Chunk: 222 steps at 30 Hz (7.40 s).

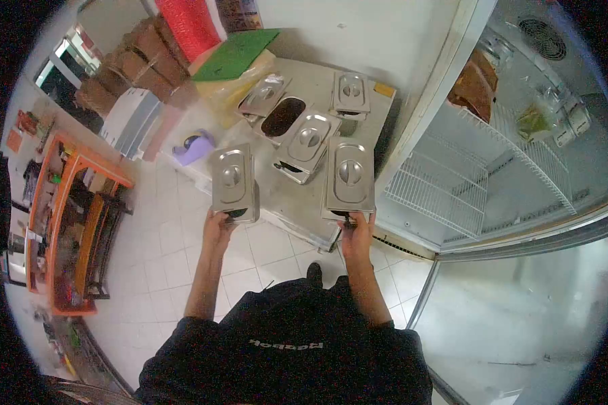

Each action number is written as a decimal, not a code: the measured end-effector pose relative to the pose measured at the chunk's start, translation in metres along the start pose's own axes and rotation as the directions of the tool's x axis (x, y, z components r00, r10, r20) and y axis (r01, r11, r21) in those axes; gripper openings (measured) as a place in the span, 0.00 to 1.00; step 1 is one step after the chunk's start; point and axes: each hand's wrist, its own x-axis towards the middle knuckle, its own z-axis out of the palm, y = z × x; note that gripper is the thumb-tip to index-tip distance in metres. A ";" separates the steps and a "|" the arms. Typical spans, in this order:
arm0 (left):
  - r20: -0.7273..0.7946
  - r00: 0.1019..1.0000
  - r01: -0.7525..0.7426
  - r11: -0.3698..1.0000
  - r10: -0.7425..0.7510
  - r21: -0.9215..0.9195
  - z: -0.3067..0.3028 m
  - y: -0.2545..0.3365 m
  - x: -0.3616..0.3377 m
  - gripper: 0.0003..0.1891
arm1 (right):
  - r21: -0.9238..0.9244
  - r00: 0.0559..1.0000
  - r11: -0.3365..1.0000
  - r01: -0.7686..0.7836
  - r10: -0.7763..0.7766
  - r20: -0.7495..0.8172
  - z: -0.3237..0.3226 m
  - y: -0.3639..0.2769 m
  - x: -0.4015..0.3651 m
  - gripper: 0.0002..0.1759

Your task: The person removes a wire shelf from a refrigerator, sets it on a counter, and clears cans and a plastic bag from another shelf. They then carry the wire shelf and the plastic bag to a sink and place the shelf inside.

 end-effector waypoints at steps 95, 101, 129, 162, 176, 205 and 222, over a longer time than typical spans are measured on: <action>0.492 0.870 -0.267 0.875 0.039 0.403 0.282 -0.505 0.067 0.04 | 0.217 0.964 0.976 0.024 0.035 -0.264 -0.466 -0.227 0.220 0.12; 0.514 0.852 -0.229 0.817 -0.093 0.528 0.274 -0.503 0.065 0.07 | 0.280 0.971 0.960 0.011 0.057 -0.231 -0.468 -0.229 0.218 0.19; -0.124 0.880 0.412 0.866 -0.459 -0.284 0.222 -0.550 0.190 0.11 | 0.189 0.841 0.977 0.100 0.019 -0.541 -0.508 -0.260 0.236 0.22; -0.043 0.901 0.426 0.899 -0.432 -0.102 0.254 -0.510 0.150 0.14 | 0.230 0.895 0.952 0.202 -0.084 -0.438 -0.557 -0.240 0.254 0.09; -0.102 0.865 0.491 0.871 -0.492 -0.038 0.238 -0.523 0.166 0.11 | 0.140 0.782 0.960 0.243 -0.109 -0.614 -0.531 -0.246 0.252 0.11; -0.121 0.845 0.509 0.853 -0.521 -0.117 0.233 -0.455 0.053 0.23 | -0.846 0.945 -0.423 0.323 0.193 0.265 -0.447 -0.319 0.286 0.24; -0.105 0.861 0.487 0.865 -0.499 -0.119 0.242 -0.450 0.043 0.32 | -0.806 0.808 -0.518 0.287 -0.322 0.494 -0.443 -0.287 0.300 0.22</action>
